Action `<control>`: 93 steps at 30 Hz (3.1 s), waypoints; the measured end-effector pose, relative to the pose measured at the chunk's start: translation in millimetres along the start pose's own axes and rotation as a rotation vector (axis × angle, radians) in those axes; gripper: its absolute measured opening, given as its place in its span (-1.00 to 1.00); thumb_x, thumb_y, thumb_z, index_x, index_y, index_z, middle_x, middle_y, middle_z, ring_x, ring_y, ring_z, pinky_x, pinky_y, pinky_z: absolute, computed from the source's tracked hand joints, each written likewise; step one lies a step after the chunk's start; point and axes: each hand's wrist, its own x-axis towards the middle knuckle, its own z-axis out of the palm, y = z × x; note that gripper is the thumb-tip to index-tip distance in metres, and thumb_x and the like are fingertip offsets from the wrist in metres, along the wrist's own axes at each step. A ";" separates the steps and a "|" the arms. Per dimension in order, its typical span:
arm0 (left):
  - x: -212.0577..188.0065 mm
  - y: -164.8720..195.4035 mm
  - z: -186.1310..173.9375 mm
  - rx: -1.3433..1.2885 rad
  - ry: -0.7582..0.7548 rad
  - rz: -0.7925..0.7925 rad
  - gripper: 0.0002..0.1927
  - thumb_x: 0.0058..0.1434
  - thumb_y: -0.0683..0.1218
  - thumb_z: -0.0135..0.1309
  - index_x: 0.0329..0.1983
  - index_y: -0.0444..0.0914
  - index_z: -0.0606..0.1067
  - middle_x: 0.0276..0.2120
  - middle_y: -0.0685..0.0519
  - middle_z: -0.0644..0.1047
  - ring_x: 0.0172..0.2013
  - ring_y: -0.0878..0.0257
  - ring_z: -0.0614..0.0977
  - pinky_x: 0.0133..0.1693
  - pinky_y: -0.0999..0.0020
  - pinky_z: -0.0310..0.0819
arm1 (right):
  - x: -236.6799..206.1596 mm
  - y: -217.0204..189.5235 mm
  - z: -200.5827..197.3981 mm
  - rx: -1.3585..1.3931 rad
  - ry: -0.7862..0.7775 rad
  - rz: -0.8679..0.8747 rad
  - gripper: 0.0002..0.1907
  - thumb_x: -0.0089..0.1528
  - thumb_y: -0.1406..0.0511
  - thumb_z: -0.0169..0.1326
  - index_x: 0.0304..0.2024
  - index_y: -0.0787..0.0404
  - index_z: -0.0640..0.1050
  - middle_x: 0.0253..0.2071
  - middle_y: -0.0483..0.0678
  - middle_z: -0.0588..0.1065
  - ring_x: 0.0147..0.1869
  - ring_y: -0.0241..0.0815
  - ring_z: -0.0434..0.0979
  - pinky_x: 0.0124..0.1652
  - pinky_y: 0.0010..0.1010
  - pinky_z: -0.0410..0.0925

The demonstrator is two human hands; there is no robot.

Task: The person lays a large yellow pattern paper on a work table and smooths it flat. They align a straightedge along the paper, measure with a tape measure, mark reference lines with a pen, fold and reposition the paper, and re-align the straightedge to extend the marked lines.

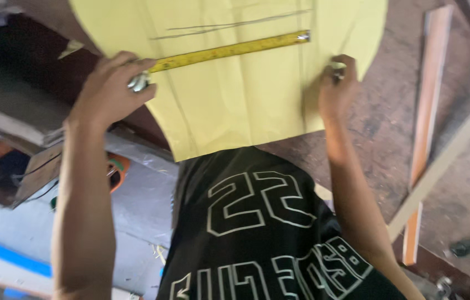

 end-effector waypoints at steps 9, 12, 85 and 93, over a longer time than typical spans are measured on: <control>2.2 -3.2 1.1 0.001 -0.008 -0.039 -0.47 0.22 0.08 0.18 0.27 -0.06 0.54 0.17 0.03 0.49 0.17 -0.02 0.47 0.17 0.01 0.36 | -3.4 -11.0 0.1 -0.095 -0.017 0.042 -0.81 0.34 0.47 0.10 0.01 0.25 0.52 -0.29 0.04 0.48 -0.27 -0.16 0.48 -0.27 -0.27 0.34; 1.5 -4.5 2.0 -0.001 0.001 -0.017 -0.47 0.21 0.08 0.18 0.27 -0.07 0.54 0.17 0.03 0.49 0.17 -0.02 0.48 0.17 0.01 0.37 | -2.7 -9.5 0.0 -0.095 0.003 -0.056 -0.80 0.33 0.49 0.10 0.00 0.27 0.52 -0.21 0.06 0.50 -0.24 -0.12 0.49 -0.23 -0.25 0.36; 6.0 12.7 1.4 0.069 -0.089 -0.159 -0.44 0.25 0.10 0.18 0.35 0.04 0.49 0.32 0.04 0.43 0.30 0.04 0.42 0.28 0.05 0.32 | 43.6 -22.9 -3.7 -0.113 -0.160 -0.380 -0.95 0.32 0.44 0.18 -0.17 0.26 0.63 -0.27 0.03 0.59 -0.30 0.06 0.58 -0.27 -0.17 0.38; 4.5 15.6 1.8 0.068 -0.067 -0.164 -0.45 0.22 0.12 0.20 0.31 0.06 0.52 0.34 0.02 0.39 0.32 0.01 0.36 0.25 0.03 0.25 | 41.8 -20.8 -8.7 -0.117 -0.127 -0.331 -0.94 0.31 0.45 0.15 -0.18 0.27 0.63 -0.28 0.04 0.59 -0.30 0.00 0.59 -0.26 -0.23 0.40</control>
